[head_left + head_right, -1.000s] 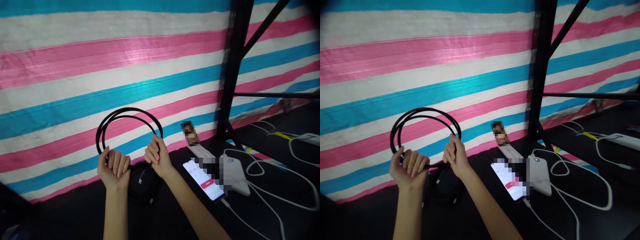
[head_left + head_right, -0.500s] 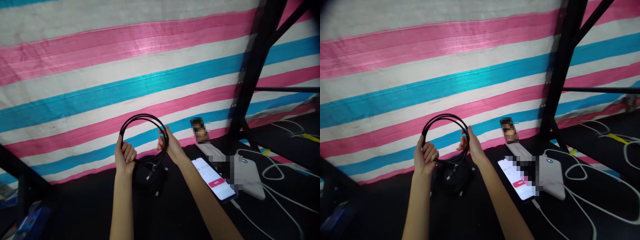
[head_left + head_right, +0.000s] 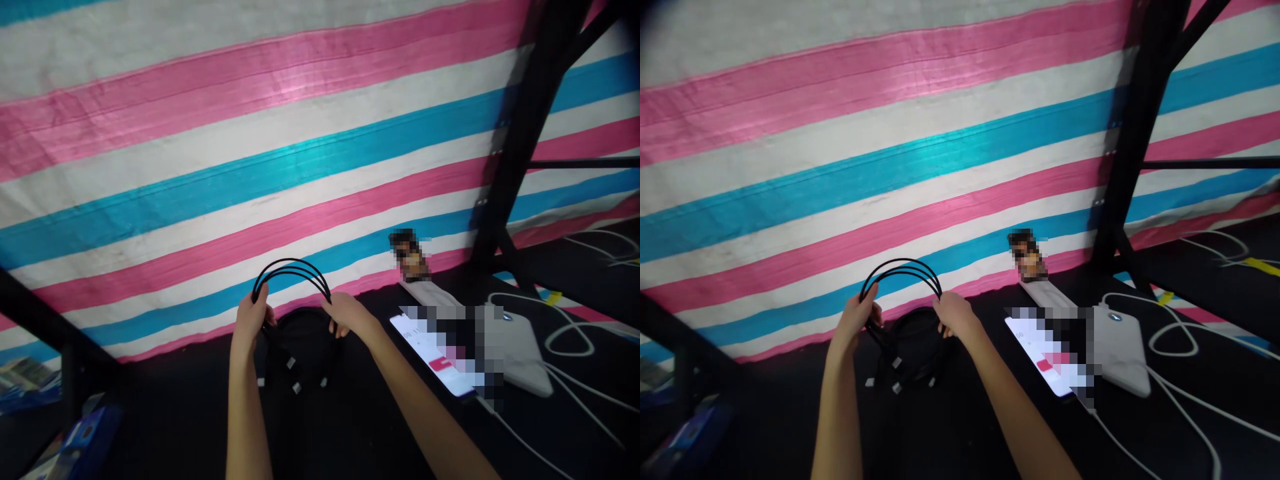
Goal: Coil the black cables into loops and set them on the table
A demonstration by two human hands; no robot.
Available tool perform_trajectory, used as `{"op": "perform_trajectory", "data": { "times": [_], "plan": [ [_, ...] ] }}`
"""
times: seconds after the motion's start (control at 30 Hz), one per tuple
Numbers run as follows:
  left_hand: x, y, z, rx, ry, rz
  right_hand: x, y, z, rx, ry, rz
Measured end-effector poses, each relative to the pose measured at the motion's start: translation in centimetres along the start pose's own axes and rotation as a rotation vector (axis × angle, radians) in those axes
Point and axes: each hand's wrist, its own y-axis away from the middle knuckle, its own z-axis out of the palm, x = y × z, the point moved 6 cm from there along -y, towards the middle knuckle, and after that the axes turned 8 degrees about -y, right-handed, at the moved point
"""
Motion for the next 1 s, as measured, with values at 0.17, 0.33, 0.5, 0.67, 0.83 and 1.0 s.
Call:
{"op": "perform_trajectory", "data": {
  "times": [0.17,0.33,0.5,0.67,0.83,1.0],
  "plan": [
    [0.4,0.2,-1.3,-0.007,-0.106,0.032,-1.5,0.5,-0.3,-0.032,-0.051,-0.085],
    [2.3,1.5,-1.5,-0.156,0.016,0.083,-4.2,1.9,-0.3,-0.170,-0.182,-0.193],
    [3.5,2.6,-1.1,-0.226,0.115,0.109,-7.2,4.0,0.1,-0.281,-0.341,-0.358],
    [5.0,3.9,-0.8,-0.216,0.167,0.136,-9.4,6.3,-0.2,-0.360,-0.559,-0.436],
    [6.1,5.1,-1.1,-0.273,0.224,0.241,-10.2,7.3,-0.7,-0.345,-0.670,-0.492],
    [6.0,5.8,-0.9,-0.330,0.138,0.252,-10.4,7.4,-1.3,-0.252,-0.656,-0.538]
  ]
}}
